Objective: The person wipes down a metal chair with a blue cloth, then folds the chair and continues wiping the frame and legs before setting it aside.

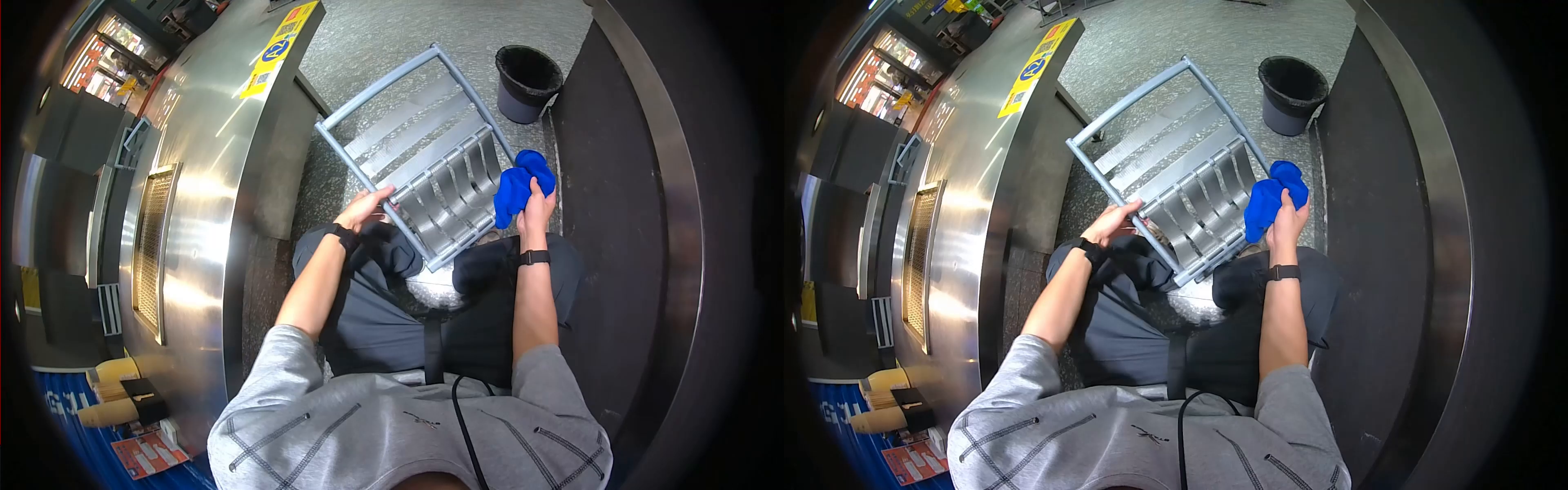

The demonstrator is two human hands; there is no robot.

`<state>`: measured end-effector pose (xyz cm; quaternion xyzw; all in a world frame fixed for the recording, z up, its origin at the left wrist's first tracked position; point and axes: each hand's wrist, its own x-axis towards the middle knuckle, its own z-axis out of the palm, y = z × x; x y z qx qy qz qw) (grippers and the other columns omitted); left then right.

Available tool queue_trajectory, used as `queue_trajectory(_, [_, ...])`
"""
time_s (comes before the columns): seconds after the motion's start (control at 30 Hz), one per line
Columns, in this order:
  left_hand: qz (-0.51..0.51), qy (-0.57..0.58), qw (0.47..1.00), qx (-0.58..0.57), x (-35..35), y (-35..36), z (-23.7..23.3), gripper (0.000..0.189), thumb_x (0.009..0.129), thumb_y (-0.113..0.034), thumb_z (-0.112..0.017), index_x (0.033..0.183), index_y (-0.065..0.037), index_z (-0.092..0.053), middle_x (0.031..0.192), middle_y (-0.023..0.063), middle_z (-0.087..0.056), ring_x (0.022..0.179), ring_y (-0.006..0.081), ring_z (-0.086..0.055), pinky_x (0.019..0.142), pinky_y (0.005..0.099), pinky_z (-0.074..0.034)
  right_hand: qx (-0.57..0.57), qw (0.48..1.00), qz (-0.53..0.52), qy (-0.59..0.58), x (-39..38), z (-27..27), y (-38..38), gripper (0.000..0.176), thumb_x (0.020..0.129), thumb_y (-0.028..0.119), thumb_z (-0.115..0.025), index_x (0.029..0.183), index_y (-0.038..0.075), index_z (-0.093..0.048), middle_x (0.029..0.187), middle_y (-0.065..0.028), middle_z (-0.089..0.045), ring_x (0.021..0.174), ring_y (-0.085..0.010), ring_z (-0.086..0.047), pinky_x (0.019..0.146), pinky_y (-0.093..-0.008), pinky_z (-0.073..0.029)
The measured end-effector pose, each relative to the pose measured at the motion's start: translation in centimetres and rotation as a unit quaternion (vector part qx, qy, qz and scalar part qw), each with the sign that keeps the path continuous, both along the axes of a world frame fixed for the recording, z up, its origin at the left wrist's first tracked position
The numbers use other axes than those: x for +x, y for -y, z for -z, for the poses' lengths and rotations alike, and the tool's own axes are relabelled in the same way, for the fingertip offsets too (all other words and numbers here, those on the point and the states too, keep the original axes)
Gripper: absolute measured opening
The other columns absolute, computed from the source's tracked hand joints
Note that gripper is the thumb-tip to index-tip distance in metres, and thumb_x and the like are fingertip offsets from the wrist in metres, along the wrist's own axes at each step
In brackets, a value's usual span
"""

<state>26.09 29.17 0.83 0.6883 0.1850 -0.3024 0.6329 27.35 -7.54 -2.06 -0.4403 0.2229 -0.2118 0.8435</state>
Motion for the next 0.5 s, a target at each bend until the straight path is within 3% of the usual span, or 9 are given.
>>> queue_trajectory(0.1, [-0.093, -0.038, 0.994, -0.045, 0.6, 0.8, 2.6, 0.040, 0.094, -0.051, -0.061, 0.103, -0.013, -0.056, 0.088, 0.0043, -0.067, 0.091, 0.0182, -0.070, 0.076, 0.0332, -0.046, 0.000, 1.000, 0.027, -0.010, 0.1, 0.3, 0.5, 0.024, 0.095, 0.000, -0.058, 0.119, 0.003, -0.058, 0.113, -0.0082, -0.065, 0.102, -0.0191, -0.063, 0.089, -0.0340, -0.052])
queue_trajectory(0.23, [-0.018, -0.024, 0.999, 0.020, 0.0, 1.5, 0.4, 0.036, 0.090, -0.042, -0.070, 0.112, -0.015, -0.060, 0.085, -0.0010, -0.067, 0.090, 0.0149, -0.068, 0.078, 0.0330, -0.043, 0.031, 0.998, 0.051, -0.008, 0.1, 0.9, 1.1, 0.025, 0.094, -0.001, -0.057, 0.119, 0.003, -0.058, 0.113, -0.0093, -0.065, 0.102, -0.0211, -0.064, 0.088, -0.0349, -0.053])
queue_trajectory(0.33, [0.001, -0.039, 0.996, 0.075, 0.4, 0.8, 1.3, 0.033, 0.087, -0.041, -0.074, 0.106, -0.016, -0.063, 0.084, -0.0037, -0.066, 0.084, 0.0110, -0.063, 0.072, 0.0310, -0.041, 0.042, 0.998, 0.051, 0.002, 0.2, 0.7, 1.3, 0.025, 0.095, 0.001, -0.055, 0.119, 0.002, -0.058, 0.114, -0.0106, -0.065, 0.102, -0.0240, -0.065, 0.088, -0.0374, -0.055])
queue_trajectory(0.47, [0.000, -0.109, 0.994, 0.021, -0.6, 0.1, 2.9, 0.030, 0.081, -0.041, -0.081, 0.096, -0.020, -0.066, 0.085, -0.0070, -0.065, 0.073, 0.0079, -0.052, 0.062, 0.0257, -0.033, 0.175, 0.984, -0.022, -0.011, 0.4, 0.5, 1.2, 0.024, 0.098, 0.006, -0.050, 0.121, 0.002, -0.058, 0.116, -0.0134, -0.065, 0.102, -0.0287, -0.067, 0.087, -0.0422, -0.058])
queue_trajectory(0.5, [-0.015, -0.146, 0.989, -0.002, -1.1, 0.4, 3.4, 0.031, 0.080, -0.041, -0.081, 0.098, -0.020, -0.068, 0.091, -0.0084, -0.064, 0.082, 0.0080, -0.053, 0.066, 0.0258, -0.034, 0.205, 0.977, -0.051, -0.013, 0.6, 0.4, 0.9, 0.025, 0.099, 0.007, -0.049, 0.121, 0.002, -0.059, 0.117, -0.0142, -0.065, 0.101, -0.0297, -0.067, 0.086, -0.0433, -0.058])
